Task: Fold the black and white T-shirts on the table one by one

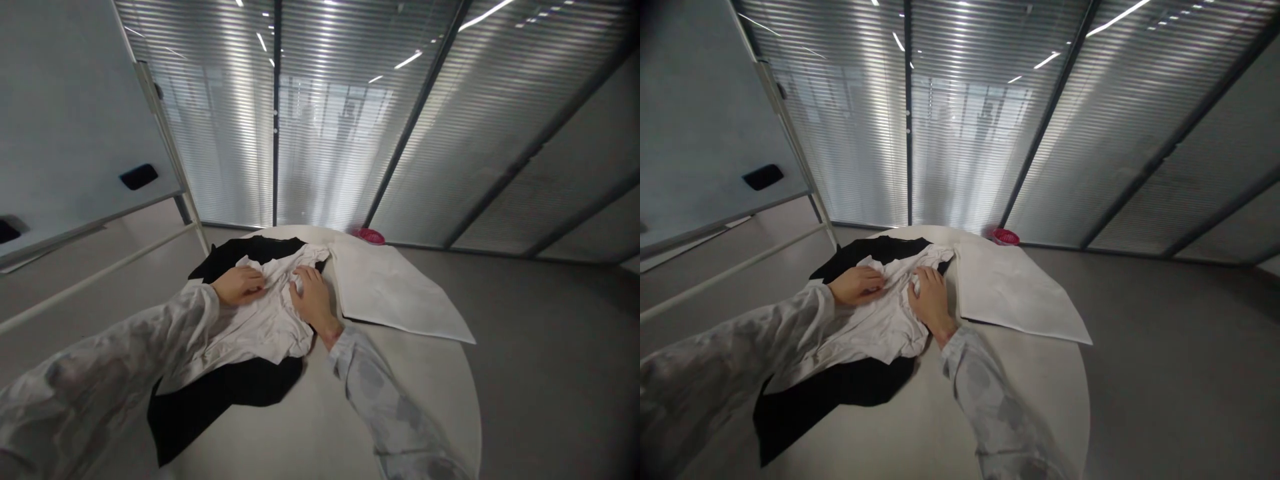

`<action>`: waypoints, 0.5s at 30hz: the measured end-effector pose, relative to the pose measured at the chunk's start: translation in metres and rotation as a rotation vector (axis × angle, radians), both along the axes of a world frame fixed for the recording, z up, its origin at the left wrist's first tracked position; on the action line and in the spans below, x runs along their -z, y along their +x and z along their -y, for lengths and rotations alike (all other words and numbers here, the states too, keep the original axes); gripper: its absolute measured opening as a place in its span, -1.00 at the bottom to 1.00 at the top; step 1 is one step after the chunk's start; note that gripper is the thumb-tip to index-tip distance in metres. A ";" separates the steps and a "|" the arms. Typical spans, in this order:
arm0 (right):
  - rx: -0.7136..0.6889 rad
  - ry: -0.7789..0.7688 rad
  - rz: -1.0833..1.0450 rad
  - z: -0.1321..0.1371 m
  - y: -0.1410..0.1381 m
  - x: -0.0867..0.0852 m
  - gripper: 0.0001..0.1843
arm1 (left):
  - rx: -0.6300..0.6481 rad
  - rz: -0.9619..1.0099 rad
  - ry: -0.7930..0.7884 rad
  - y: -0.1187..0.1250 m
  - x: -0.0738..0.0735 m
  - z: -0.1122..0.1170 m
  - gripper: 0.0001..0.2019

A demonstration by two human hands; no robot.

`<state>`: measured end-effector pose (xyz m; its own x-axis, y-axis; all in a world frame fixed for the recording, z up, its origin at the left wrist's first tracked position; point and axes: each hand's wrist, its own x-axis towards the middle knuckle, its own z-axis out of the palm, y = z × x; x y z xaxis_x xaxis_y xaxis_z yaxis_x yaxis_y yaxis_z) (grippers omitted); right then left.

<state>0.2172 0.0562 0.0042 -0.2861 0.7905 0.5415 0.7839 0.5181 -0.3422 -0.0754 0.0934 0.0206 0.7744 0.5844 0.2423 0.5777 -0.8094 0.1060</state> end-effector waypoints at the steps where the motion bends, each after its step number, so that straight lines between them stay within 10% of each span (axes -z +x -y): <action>1: -0.009 0.009 -0.013 -0.003 0.000 -0.001 -0.69 | 0.036 -0.029 -0.011 0.000 -0.002 0.006 -0.70; 10: 0.001 -0.053 0.206 -0.075 -0.012 -0.006 -0.38 | -0.649 0.056 -0.051 0.021 -0.015 -0.013 -0.38; 15: 0.014 -0.127 0.352 -0.101 -0.006 -0.019 -0.54 | -0.567 -0.055 -0.127 0.028 -0.023 -0.020 -0.61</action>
<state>0.2110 0.1571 0.0232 -0.4258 0.8503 0.3093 0.8719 0.4770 -0.1111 -0.0473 0.1138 0.0438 0.3411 0.9334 0.1115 0.9245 -0.3546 0.1396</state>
